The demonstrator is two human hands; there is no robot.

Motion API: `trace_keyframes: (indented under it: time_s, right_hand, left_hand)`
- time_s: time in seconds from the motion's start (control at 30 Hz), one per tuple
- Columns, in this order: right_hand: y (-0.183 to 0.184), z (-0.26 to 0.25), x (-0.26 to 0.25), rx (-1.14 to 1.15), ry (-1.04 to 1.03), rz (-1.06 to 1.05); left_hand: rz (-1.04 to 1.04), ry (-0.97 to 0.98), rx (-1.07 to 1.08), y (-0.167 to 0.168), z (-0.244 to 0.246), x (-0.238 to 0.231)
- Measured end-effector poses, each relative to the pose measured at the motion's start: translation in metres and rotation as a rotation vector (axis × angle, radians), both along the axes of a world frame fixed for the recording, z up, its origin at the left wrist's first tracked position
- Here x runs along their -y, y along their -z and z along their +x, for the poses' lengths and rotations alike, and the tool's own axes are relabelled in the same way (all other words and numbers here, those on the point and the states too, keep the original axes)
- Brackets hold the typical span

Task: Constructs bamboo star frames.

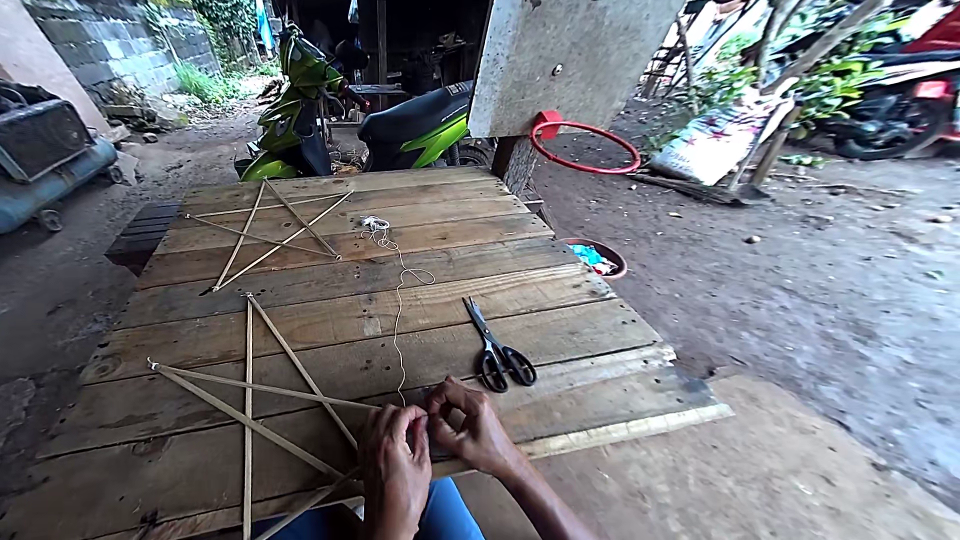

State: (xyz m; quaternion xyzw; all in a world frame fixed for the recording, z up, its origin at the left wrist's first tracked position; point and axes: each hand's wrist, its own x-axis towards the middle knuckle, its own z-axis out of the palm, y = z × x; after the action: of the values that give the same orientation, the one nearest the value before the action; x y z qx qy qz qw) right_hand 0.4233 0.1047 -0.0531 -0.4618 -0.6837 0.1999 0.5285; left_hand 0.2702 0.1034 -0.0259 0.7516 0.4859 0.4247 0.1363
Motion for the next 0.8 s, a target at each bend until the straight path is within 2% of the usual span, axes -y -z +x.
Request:
trace_keyframes:
  time_s: [0.1, 0.2, 0.57, 0.7, 0.8]
  right_hand:
    - [0.002, -0.003, 0.003, 0.052, 0.068, 0.048]
    - [0.005, -0.005, 0.006, 0.075, 0.126, 0.099]
    - [0.003, -0.005, 0.01, 0.179, 0.194, 0.215]
    - [-0.003, -0.007, 0.01, 0.184, 0.186, 0.155]
    - [-0.009, -0.006, 0.009, 0.231, 0.21, 0.076]
  left_hand:
    - [-0.409, 0.114, 0.03, -0.021, -0.007, -0.005]
    - [-0.597, 0.159, 0.047, -0.03, -0.011, -0.015]
    - [-0.623, 0.166, 0.08, -0.03, -0.011, -0.019]
    - [-0.616, 0.17, 0.129, -0.028, -0.012, -0.019]
    - [-0.506, 0.149, 0.149, -0.022, -0.01, -0.015]
